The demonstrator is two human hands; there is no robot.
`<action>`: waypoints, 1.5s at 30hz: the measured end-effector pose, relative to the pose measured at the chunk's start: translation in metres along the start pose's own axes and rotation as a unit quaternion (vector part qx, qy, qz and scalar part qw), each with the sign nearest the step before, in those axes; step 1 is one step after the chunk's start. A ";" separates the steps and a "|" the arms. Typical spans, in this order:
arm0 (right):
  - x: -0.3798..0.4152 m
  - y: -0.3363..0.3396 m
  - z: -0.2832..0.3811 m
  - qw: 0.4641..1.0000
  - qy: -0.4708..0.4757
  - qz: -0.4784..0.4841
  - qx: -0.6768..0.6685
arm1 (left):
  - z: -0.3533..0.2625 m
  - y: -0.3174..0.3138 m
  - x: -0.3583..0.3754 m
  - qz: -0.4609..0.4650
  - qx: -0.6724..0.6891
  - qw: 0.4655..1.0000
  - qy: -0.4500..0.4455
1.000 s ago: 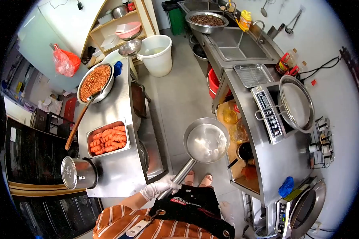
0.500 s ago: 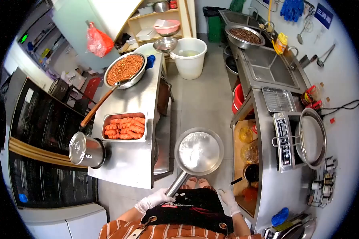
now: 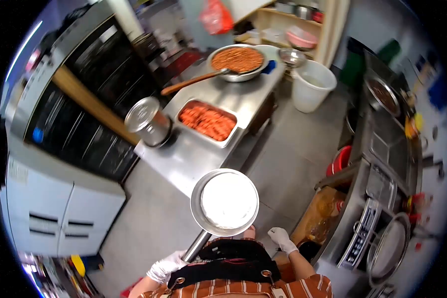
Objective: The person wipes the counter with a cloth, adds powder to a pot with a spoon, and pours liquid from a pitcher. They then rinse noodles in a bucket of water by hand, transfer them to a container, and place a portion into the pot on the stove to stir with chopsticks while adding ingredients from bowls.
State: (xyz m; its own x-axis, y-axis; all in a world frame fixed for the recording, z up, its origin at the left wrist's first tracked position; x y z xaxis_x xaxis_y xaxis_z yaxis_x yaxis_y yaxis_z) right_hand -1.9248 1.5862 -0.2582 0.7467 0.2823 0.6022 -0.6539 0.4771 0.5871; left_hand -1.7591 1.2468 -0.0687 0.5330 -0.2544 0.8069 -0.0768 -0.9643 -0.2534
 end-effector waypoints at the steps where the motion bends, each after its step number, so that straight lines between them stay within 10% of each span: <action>1: -0.004 0.001 0.006 1.000 0.005 0.006 0.018 | 0.001 -0.003 0.014 -0.010 0.031 0.999 -0.024; 10: -0.078 -0.079 0.093 0.977 0.133 0.126 0.113 | 0.094 0.039 0.090 -0.131 0.111 0.961 -0.216; 24: -0.126 -0.328 0.357 0.869 0.299 0.261 0.296 | 0.280 0.191 0.237 -0.382 0.302 0.840 -0.237; 27: -0.195 -0.391 0.339 0.907 0.105 0.370 0.170 | 0.311 0.212 0.255 -0.365 0.433 0.777 -0.275; 45: -0.159 -0.772 0.871 0.704 0.357 0.322 0.523 | 0.450 0.425 0.410 -0.527 0.671 0.421 -0.307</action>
State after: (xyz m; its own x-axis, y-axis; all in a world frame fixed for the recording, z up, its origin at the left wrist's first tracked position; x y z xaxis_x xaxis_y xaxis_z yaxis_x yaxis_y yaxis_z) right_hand -1.6449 0.4480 -0.3362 -0.1192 0.6843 0.7194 -0.3376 -0.7094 0.6187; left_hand -1.1941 0.7657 -0.0849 -0.1764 0.7279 0.6626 0.8017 0.4968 -0.3323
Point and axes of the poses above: each hand's wrist, its own x-axis away from the middle knuckle, its own y-axis out of the back of the hand, z = x × y, the point moved 9 cm from there along -x, towards the middle knuckle, and after that the axes turned 2 degrees about x, right-handed, at the moved point
